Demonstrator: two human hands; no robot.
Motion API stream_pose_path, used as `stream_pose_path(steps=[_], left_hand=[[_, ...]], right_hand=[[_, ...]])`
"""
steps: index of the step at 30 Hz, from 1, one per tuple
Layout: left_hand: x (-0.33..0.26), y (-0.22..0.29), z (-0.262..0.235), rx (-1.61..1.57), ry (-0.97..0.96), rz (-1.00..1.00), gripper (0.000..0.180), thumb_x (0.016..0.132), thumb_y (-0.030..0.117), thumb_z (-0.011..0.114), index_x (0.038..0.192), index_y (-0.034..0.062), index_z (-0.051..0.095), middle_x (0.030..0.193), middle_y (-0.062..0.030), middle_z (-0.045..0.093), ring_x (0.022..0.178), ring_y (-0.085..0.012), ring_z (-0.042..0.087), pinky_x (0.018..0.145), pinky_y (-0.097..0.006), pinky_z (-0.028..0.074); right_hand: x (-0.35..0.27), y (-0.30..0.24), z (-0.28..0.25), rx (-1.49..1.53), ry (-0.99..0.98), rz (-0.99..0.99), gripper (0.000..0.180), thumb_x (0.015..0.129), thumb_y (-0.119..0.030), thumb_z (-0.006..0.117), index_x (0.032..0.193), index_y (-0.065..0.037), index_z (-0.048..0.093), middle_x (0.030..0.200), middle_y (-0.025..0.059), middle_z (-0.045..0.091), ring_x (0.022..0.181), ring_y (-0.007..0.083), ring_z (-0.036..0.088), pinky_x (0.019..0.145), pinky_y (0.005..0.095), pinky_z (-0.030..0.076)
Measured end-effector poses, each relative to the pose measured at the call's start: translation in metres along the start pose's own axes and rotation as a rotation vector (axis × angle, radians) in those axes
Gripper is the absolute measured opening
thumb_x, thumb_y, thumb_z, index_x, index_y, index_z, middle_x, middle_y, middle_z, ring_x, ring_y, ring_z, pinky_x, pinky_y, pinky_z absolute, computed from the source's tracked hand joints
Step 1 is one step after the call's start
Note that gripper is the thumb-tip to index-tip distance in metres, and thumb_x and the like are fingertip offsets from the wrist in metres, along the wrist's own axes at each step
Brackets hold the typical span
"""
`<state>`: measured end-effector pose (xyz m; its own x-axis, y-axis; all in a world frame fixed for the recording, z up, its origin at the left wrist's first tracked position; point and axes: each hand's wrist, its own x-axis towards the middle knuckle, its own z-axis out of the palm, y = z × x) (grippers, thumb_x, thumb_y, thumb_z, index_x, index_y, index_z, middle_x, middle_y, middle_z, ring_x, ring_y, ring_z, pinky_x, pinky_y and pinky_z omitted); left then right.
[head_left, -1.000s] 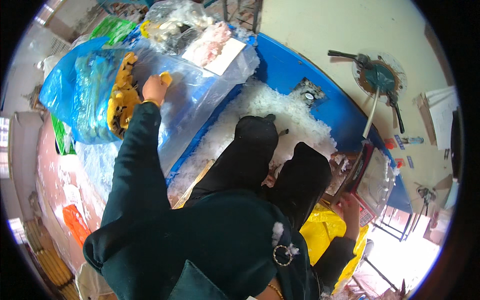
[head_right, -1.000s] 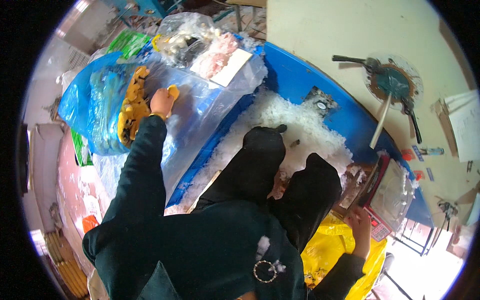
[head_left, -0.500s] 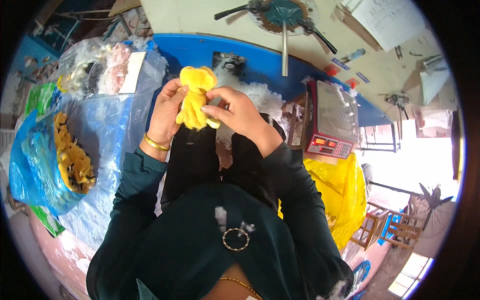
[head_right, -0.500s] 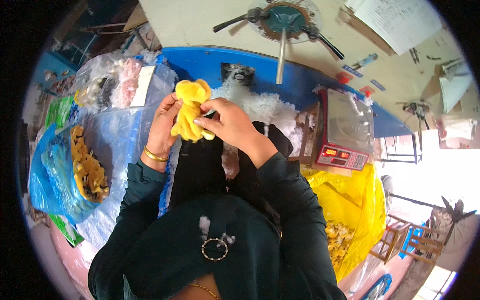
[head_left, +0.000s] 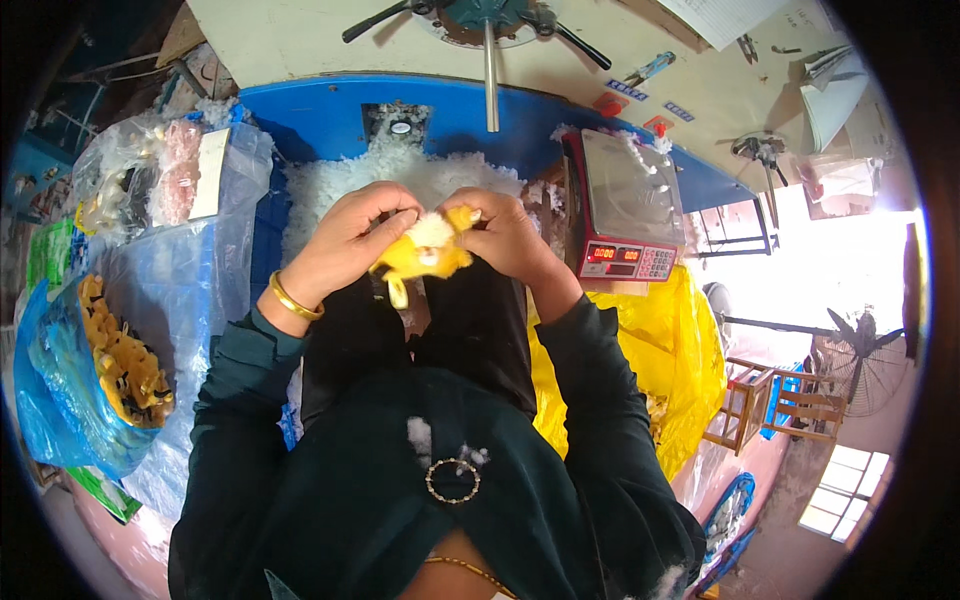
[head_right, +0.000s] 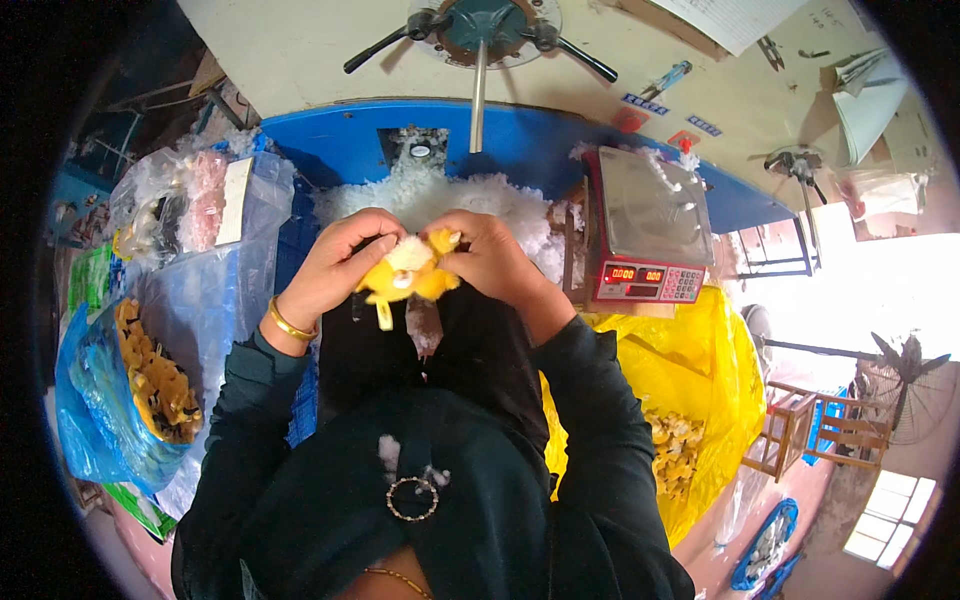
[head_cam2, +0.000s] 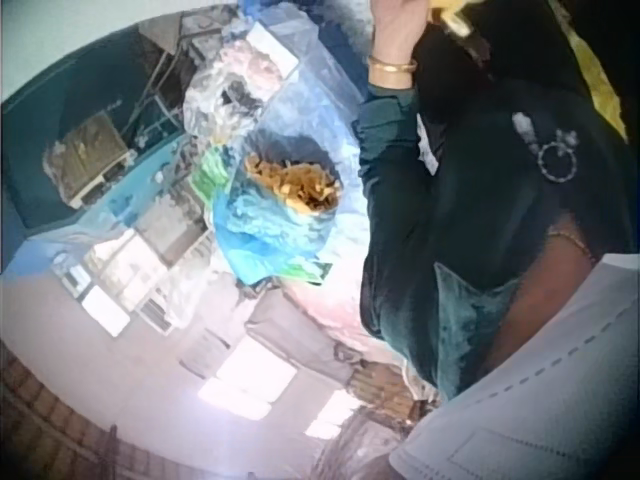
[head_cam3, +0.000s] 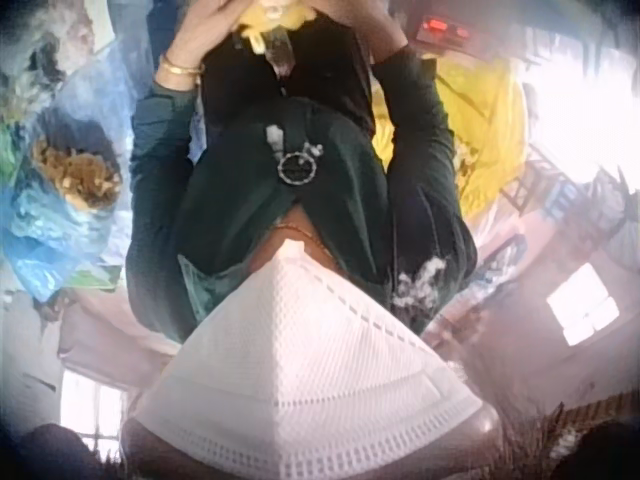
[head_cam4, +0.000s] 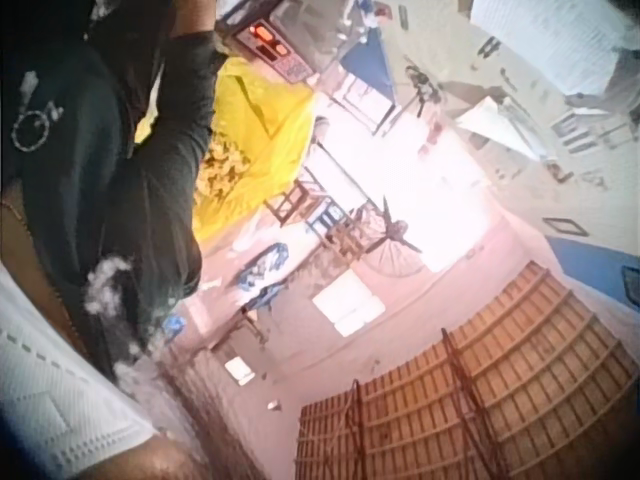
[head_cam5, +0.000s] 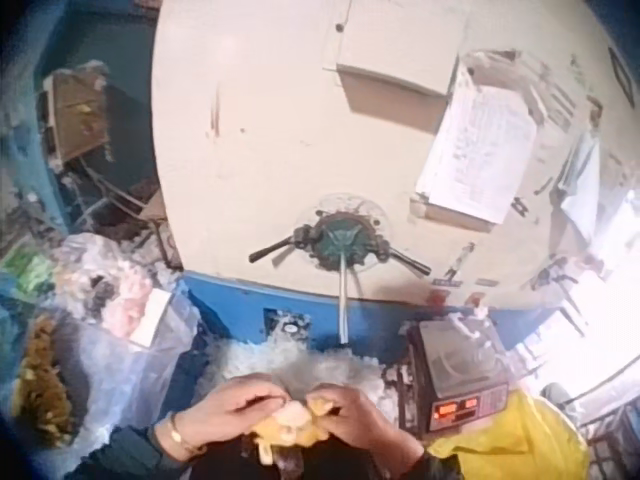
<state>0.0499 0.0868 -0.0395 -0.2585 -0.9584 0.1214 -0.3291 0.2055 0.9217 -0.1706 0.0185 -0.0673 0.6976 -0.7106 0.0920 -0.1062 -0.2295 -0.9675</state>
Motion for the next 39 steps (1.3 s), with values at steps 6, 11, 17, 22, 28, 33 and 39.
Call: stream_pose_path(steps=[6, 11, 17, 22, 28, 33, 39], left_hand=[[0.01, 0.018, 0.0, 0.083, -0.185, 0.372, 0.009, 0.084, 0.015, 0.063, 0.084, 0.006, 0.062, 0.095, -0.0079, 0.06, 0.099, -0.0282, 0.054, 0.089, -0.034, 0.04], [0.015, 0.025, 0.014, 0.474, -0.121, 0.319, 0.027, 0.072, 0.021, 0.076, 0.088, 0.0052, 0.06, 0.091, -0.0122, 0.061, 0.094, -0.0338, 0.055, 0.083, -0.039, 0.045], [0.024, 0.011, 0.013, 0.148, -0.108, 0.089, 0.025, 0.071, 0.007, 0.078, 0.087, 0.0018, 0.059, 0.081, -0.0067, 0.056, 0.073, -0.0195, 0.056, 0.065, -0.03, 0.045], [0.038, 0.014, 0.014, 0.012, -0.133, -0.024, 0.019, 0.067, 0.003, 0.077, 0.08, 0.0015, 0.063, 0.076, -0.009, 0.063, 0.066, -0.0185, 0.061, 0.061, -0.028, 0.046], [0.042, 0.01, 0.007, -0.369, -0.412, -0.204, 0.018, 0.073, 0.003, 0.077, 0.083, 0.0011, 0.063, 0.079, 0.0021, 0.057, 0.073, -0.0064, 0.052, 0.066, -0.021, 0.041], [0.062, 0.003, 0.003, -0.142, -0.141, 0.005, 0.014, 0.077, 0.004, 0.072, 0.084, 0.0012, 0.06, 0.087, -0.0015, 0.058, 0.082, -0.0125, 0.054, 0.075, -0.026, 0.042], [0.1, 0.022, 0.006, 0.568, 0.299, 0.361, 0.018, 0.073, -0.005, 0.065, 0.087, 0.0006, 0.055, 0.096, -0.0124, 0.059, 0.093, -0.0336, 0.054, 0.082, -0.038, 0.045]], right_hand=[[-0.004, 0.018, -0.004, 0.277, 0.169, 0.038, 0.024, 0.08, 0.01, 0.056, 0.099, -0.004, 0.063, 0.093, 0.0009, 0.064, 0.087, 0.0088, 0.06, 0.079, 0.0242, 0.049], [-0.009, 0.034, -0.021, 0.478, 0.276, 0.203, 0.028, 0.081, 0.009, 0.052, 0.105, -0.002, 0.061, 0.085, -0.0004, 0.062, 0.074, 0.0064, 0.058, 0.064, 0.0205, 0.045], [-0.01, 0.017, -0.03, -0.252, 0.277, 0.09, 0.029, 0.082, 0.002, 0.051, 0.109, -0.002, 0.06, 0.088, 0.0053, 0.061, 0.062, 0.0115, 0.057, 0.057, 0.0256, 0.048], [-0.002, -0.029, -0.036, -0.037, -0.15, 0.118, 0.018, 0.082, -0.012, 0.069, 0.098, -0.005, 0.065, 0.097, 0.0122, 0.061, 0.065, 0.02, 0.058, 0.064, 0.0301, 0.047], [0.011, -0.01, -0.05, -0.126, -0.226, -0.277, 0.023, 0.073, -0.018, 0.078, 0.076, -0.002, 0.063, 0.085, 0.0078, 0.058, 0.068, 0.02, 0.055, 0.064, 0.0283, 0.043], [0.015, -0.015, -0.061, -0.615, 0.183, -0.332, 0.015, 0.071, -0.019, 0.075, 0.075, -0.006, 0.068, 0.083, 0.0068, 0.059, 0.073, 0.0249, 0.061, 0.061, 0.0331, 0.048], [0.032, -0.017, -0.078, -0.926, 0.569, -0.445, 0.013, 0.07, -0.017, 0.071, 0.074, -0.006, 0.065, 0.079, 0.0057, 0.056, 0.065, 0.0266, 0.061, 0.056, 0.0357, 0.049]])
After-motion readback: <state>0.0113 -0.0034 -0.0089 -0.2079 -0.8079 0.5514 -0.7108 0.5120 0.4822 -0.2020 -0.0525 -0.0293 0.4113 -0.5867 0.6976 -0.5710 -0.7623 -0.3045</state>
